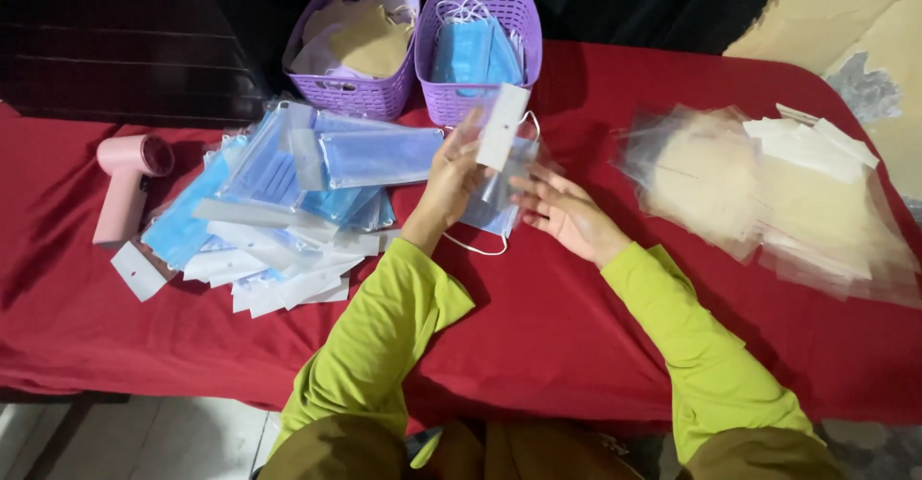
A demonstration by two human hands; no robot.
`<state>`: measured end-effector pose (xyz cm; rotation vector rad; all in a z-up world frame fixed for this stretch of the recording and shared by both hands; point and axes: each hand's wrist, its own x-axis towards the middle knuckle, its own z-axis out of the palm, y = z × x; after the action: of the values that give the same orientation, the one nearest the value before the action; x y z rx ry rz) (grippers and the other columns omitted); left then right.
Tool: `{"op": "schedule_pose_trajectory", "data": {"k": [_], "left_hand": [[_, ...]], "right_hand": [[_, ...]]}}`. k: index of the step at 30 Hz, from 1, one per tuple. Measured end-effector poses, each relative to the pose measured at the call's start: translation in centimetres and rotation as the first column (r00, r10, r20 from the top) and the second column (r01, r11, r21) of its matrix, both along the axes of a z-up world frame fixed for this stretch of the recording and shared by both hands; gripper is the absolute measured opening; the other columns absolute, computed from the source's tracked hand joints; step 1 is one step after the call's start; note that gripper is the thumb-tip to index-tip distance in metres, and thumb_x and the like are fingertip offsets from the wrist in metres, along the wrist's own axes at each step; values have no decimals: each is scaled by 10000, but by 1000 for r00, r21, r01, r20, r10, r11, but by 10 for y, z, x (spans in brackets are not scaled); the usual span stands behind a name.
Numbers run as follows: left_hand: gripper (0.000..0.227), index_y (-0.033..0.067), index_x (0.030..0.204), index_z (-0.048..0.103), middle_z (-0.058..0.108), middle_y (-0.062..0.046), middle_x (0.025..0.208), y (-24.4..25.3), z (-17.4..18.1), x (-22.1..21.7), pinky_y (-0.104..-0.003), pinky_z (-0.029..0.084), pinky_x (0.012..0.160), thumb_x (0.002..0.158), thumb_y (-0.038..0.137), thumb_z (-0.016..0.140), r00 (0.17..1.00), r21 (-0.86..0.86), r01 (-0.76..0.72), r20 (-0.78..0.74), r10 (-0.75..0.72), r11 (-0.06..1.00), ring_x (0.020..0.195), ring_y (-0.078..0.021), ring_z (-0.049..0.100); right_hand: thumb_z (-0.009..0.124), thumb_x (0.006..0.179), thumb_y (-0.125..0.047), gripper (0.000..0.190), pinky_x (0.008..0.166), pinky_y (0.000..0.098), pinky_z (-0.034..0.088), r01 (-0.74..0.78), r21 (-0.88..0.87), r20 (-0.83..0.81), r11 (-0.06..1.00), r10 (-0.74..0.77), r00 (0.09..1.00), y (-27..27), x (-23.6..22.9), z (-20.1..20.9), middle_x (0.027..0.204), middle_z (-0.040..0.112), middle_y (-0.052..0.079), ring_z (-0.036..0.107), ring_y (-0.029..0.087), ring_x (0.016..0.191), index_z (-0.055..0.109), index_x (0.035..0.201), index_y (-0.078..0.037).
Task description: The person takes blue disposable face masks from a basket and places them into individual plastic sleeves by hand on a red surface.
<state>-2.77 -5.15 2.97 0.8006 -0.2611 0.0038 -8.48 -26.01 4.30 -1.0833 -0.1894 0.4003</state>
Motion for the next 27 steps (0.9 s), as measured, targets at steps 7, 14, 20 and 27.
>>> {"op": "schedule_pose_trajectory", "data": {"k": [7, 14, 20, 27], "left_hand": [[631, 171, 1580, 397, 664, -203, 1348, 16, 6, 1, -402, 622, 937, 1046, 500, 463, 997, 24, 74, 1, -74, 997, 1182, -304, 700], [783, 163, 1583, 362, 642, -200, 1384, 6, 14, -13, -424, 638, 872, 941, 588, 504, 985, 116, 173, -32, -171, 978, 1196, -387, 684], [882, 60, 1568, 338, 702, -205, 1207, -12, 4, -18, -368, 674, 788, 825, -12, 808, 981, 233, 188, -5, -192, 954, 988, -289, 751], [321, 310, 992, 817, 780, -7, 918, 17, -13, 13, -402, 593, 852, 823, 582, 797, 882, 780, -388, 160, 443, 490, 953, -238, 754]], "right_hand": [[747, 943, -97, 153, 652, 233, 581, 296, -124, 72, 947, -289, 955, 0, 5, -24, 966, 752, 141, 756, 192, 824, 711, 1084, -50], [780, 944, -139, 147, 621, 208, 546, 413, -185, 250, 892, -364, 897, 6, -1, -20, 907, 751, 152, 759, 195, 791, 733, 1023, -24], [740, 969, -145, 153, 692, 198, 535, 500, -228, 402, 835, -387, 830, 5, 4, -20, 958, 747, 107, 732, 150, 860, 717, 1091, -55], [570, 1028, -595, 512, 1021, 536, 433, 566, -814, 581, 135, 216, 785, 0, -6, 5, 1394, 582, 6, 492, 287, 1317, 615, 1376, -222]]}}
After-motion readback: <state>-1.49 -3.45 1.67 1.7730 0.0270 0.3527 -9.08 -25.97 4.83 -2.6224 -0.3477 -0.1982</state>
